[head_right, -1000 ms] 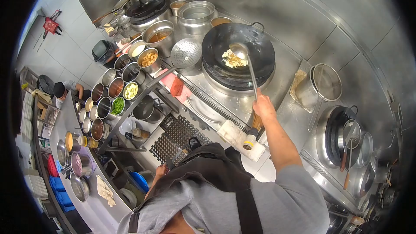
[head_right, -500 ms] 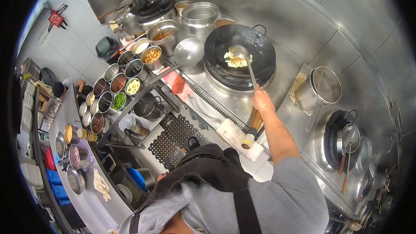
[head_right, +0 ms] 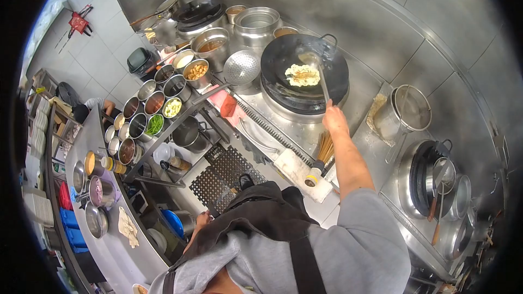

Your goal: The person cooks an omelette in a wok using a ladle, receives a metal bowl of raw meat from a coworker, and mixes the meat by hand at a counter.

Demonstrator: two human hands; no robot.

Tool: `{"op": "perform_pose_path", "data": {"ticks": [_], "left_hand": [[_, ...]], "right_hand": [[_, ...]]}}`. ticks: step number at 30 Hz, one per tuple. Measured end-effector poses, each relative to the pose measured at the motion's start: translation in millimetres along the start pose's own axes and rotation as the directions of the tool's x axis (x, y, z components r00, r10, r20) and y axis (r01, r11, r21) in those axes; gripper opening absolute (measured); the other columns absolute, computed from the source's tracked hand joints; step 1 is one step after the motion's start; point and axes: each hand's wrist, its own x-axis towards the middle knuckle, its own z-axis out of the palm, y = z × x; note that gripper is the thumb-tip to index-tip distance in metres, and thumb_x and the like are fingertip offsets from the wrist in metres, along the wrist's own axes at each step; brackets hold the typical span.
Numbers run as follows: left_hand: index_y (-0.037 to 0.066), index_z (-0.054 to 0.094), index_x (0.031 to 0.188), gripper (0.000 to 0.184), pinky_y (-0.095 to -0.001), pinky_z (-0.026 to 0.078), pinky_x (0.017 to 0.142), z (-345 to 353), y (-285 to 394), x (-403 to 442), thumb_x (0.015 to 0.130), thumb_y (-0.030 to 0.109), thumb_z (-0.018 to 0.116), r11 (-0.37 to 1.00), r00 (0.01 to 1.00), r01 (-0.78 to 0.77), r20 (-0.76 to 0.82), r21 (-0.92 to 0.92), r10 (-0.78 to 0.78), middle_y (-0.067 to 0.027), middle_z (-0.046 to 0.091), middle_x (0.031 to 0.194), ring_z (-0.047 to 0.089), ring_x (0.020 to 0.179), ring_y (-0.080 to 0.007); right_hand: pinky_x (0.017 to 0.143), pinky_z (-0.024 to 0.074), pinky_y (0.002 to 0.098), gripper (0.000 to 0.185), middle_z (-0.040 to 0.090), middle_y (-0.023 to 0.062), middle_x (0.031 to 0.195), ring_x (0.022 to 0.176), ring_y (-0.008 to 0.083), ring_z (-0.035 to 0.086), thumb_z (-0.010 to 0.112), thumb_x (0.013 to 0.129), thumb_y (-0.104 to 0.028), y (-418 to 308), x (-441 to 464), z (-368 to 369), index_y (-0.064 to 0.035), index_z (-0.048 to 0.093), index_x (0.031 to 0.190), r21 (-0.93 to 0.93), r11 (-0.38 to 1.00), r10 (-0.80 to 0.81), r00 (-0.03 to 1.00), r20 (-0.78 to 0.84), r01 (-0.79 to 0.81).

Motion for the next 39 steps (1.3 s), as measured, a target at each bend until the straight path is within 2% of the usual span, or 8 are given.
{"op": "perform_pose_path", "data": {"ticks": [6, 9, 11, 13, 23, 27, 35, 39], "left_hand": [[0.01, 0.056, 0.105, 0.032, -0.0425, 0.053, 0.06, 4, -64, 24, 0.088, 0.036, 0.053, 0.934, 0.986, -0.166, 0.052, 0.315, 0.158, -0.0127, 0.063, 0.086, 0.065, 0.072, -0.0307], [0.014, 0.057, 0.107, 0.029, -0.0454, 0.053, 0.065, 12, -116, 41, 0.086, 0.034, 0.055, 0.335, 0.886, -0.387, 0.245, 0.859, 0.394, -0.0165, 0.065, 0.092, 0.065, 0.08, -0.0359], [0.02, 0.059, 0.103, 0.025, -0.0467, 0.051, 0.072, 18, -119, 28, 0.082, 0.033, 0.055, 0.486, 0.925, -0.32, 0.157, 0.813, 0.346, -0.0183, 0.065, 0.095, 0.063, 0.088, -0.0401], [0.012, 0.061, 0.099, 0.027, -0.0441, 0.052, 0.065, 16, -125, 26, 0.085, 0.034, 0.055, 0.239, 0.853, -0.405, 0.27, 0.883, 0.447, -0.0166, 0.066, 0.087, 0.065, 0.081, -0.035], [0.002, 0.057, 0.097, 0.034, -0.0419, 0.055, 0.055, 13, -93, 50, 0.09, 0.035, 0.05, 0.776, 0.921, -0.389, 0.222, 0.496, 0.32, -0.0139, 0.064, 0.078, 0.066, 0.066, -0.0283], [0.001, 0.055, 0.101, 0.037, -0.0425, 0.056, 0.05, 21, -44, 23, 0.092, 0.036, 0.048, 0.995, 0.997, 0.009, 0.071, 0.104, -0.017, -0.0137, 0.063, 0.079, 0.066, 0.064, -0.0264], [0.001, 0.062, 0.097, 0.044, -0.0384, 0.056, 0.048, 19, -78, 80, 0.092, 0.044, 0.049, 0.934, 0.961, 0.199, 0.127, 0.297, -0.246, -0.0156, 0.064, 0.079, 0.066, 0.061, -0.0248], [0.001, 0.063, 0.097, 0.038, -0.0374, 0.056, 0.048, 0, -43, 110, 0.091, 0.036, 0.05, 0.902, 0.948, 0.221, 0.137, 0.371, -0.289, -0.0139, 0.064, 0.077, 0.066, 0.06, -0.0241]], "right_hand": [[0.084, 0.048, 0.0475, 0.059, 0.058, 0.028, 0.107, 0.096, 0.0429, 0.059, 0.052, 0.08, -0.005, 22, -50, 10, -0.0023, 0.036, 0.137, 0.163, 0.987, 0.045, 0.972, -0.23, -0.007], [0.087, 0.0467, 0.0463, 0.063, 0.059, 0.0286, 0.106, 0.099, 0.0436, 0.057, 0.056, 0.08, -0.007, 34, -61, 13, -0.0077, 0.035, 0.14, 0.268, 0.959, 0.155, 0.962, -0.226, -0.092], [0.088, 0.0459, 0.0467, 0.066, 0.059, 0.0291, 0.107, 0.101, 0.0444, 0.056, 0.055, 0.08, -0.007, 45, -50, -6, -0.0103, 0.031, 0.142, 0.266, 0.957, 0.128, 0.992, -0.02, -0.118], [0.09, 0.0446, 0.0477, 0.065, 0.059, 0.0289, 0.107, 0.102, 0.0449, 0.055, 0.055, 0.08, -0.007, 41, -61, -10, -0.0105, 0.033, 0.141, 0.283, 0.952, 0.123, 0.992, 0.009, -0.121], [0.09, 0.045, 0.0467, 0.059, 0.059, 0.028, 0.108, 0.105, 0.0411, 0.056, 0.055, 0.083, -0.01, 22, -81, 3, -0.0122, 0.038, 0.139, 0.396, 0.882, 0.263, 0.964, 0.037, -0.256], [0.053, 0.0498, 0.0355, 0.062, 0.062, 0.0153, 0.069, 0.057, 0.0219, 0.062, 0.059, 0.082, -0.009, 39, -49, 23, -0.0078, 0.037, 0.14, 0.566, 0.802, 0.191, 0.98, 0.054, -0.188], [0.039, 0.0417, 0.0289, 0.062, 0.055, 0.0083, 0.061, 0.043, 0.0134, 0.052, 0.058, 0.081, -0.007, -34, 30, -35, 0.0008, 0.036, 0.139, 0.748, 0.645, 0.232, 0.973, 0.001, -0.155], [0.038, 0.0428, 0.0309, 0.065, 0.056, 0.0091, 0.061, 0.043, 0.0156, 0.053, 0.058, 0.076, -0.003, -86, 132, -63, 0.0003, 0.038, 0.138, 0.578, 0.804, 0.192, 0.981, -0.03, -0.14]]}}
